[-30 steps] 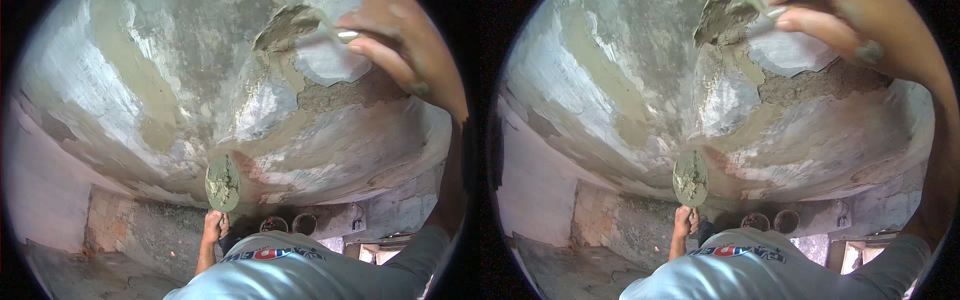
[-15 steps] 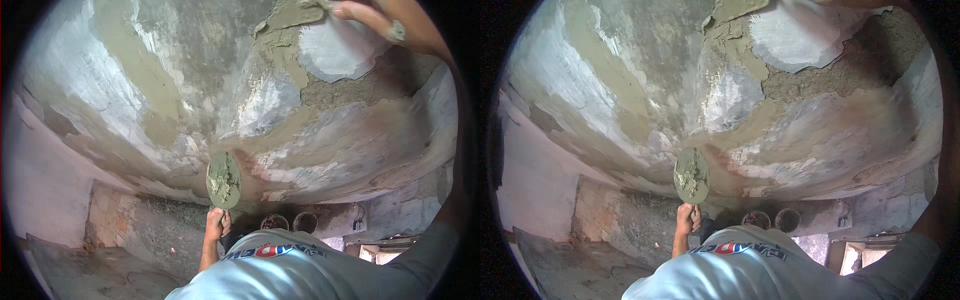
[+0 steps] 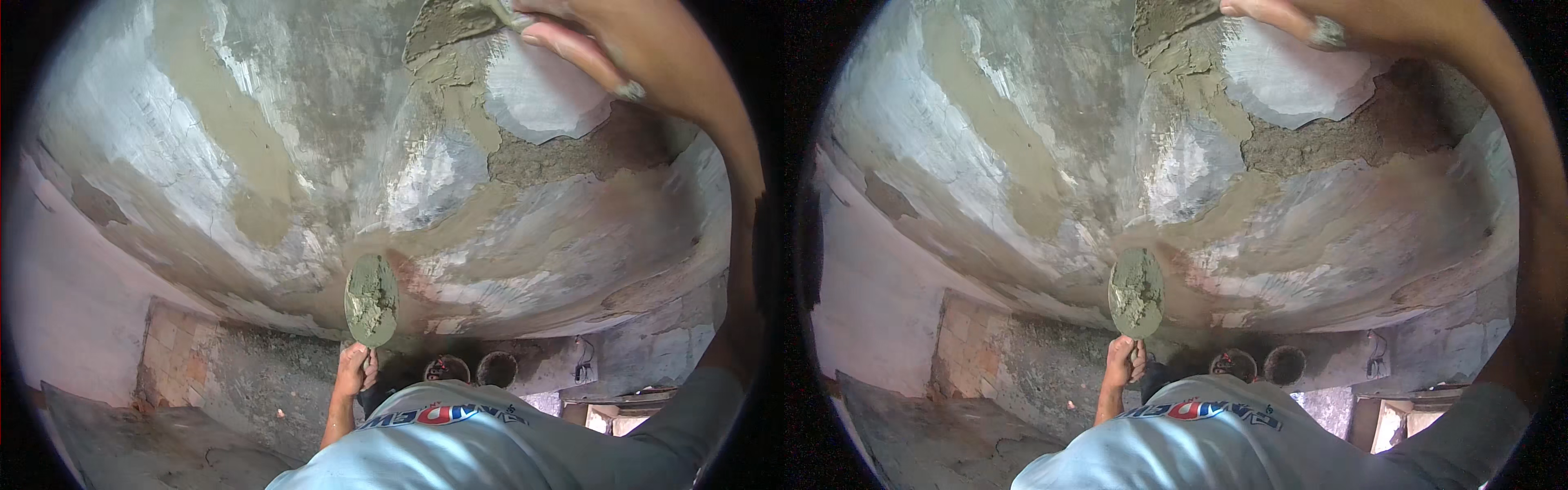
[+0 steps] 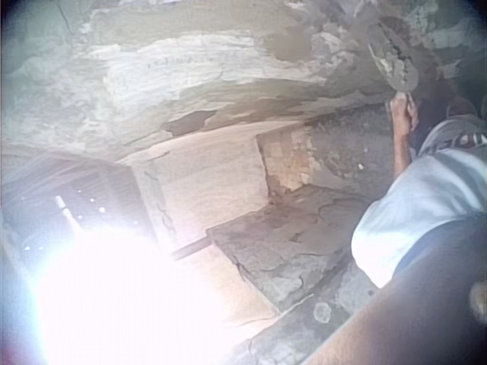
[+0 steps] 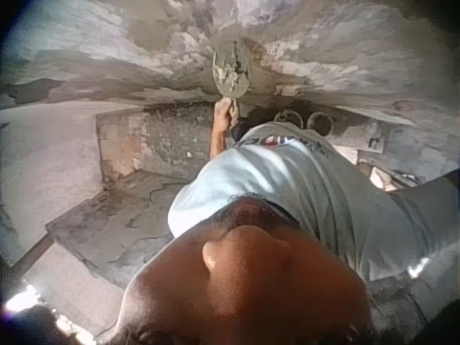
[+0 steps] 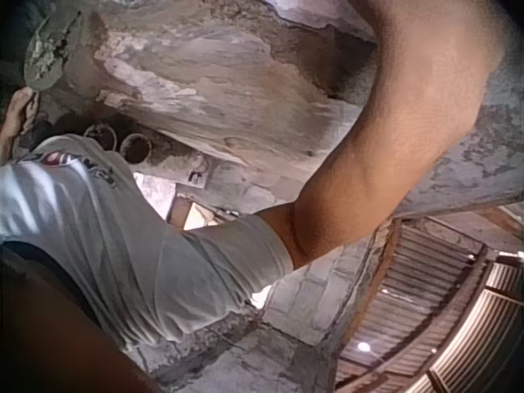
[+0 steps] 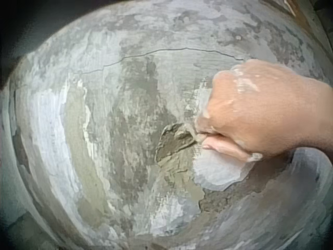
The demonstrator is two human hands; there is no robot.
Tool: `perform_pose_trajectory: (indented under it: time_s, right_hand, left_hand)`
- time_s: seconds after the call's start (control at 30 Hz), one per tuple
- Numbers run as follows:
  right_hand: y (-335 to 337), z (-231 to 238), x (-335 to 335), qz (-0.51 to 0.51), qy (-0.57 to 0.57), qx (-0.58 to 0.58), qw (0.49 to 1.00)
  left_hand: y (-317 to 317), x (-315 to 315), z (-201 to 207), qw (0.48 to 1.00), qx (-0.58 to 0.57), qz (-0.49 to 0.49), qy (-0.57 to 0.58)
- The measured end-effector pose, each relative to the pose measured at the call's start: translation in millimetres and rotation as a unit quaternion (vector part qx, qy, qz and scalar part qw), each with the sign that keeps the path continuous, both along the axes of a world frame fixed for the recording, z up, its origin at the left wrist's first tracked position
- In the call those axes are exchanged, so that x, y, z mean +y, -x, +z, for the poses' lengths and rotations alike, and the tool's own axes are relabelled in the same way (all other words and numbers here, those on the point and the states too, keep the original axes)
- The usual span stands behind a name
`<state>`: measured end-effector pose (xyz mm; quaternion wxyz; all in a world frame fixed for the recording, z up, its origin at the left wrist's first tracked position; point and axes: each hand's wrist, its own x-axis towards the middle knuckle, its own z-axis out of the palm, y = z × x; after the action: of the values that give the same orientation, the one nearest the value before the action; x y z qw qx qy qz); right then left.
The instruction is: The person applies mortar onto a ceiling using trowels, spreading and smoothing the mixture across damaged sections, and scoops additional mortar from a bucket.
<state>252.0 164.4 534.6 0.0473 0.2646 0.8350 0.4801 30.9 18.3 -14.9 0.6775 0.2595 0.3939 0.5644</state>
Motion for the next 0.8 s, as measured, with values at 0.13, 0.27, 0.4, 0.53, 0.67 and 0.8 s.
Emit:
perform_pose_trajectory:
  time_s: [0.13,0.27,0.4,0.53,0.67,0.8]
  right_hand:
    - [5,-1,3,-0.006,0.039,0.0,0.999]
    - [5,1,-11,-0.036,0.072,0.01,0.997]
    - [24,-23,-25,-0.08,-0.065,-0.008,0.995]
    - [32,17,-16,-0.189,0.112,0.006,0.976]
    - [39,-13,-25,-0.136,0.147,0.103,0.974]
    - [47,-29,2,-0.019,0.204,0.223,0.953]
  left_hand:
    - [-1,2,10,1.0,0.018,-0.004,0.013]
    - [0,8,6,0.999,0.036,-0.024,0.009]
    - [0,5,4,0.999,0.035,-0.006,0.007]
    - [1,7,3,0.999,0.023,-0.017,0.023]
    - [1,12,-3,0.999,0.02,-0.034,0.006]
    - [5,1,3,1.0,0.013,0.002,0.015]
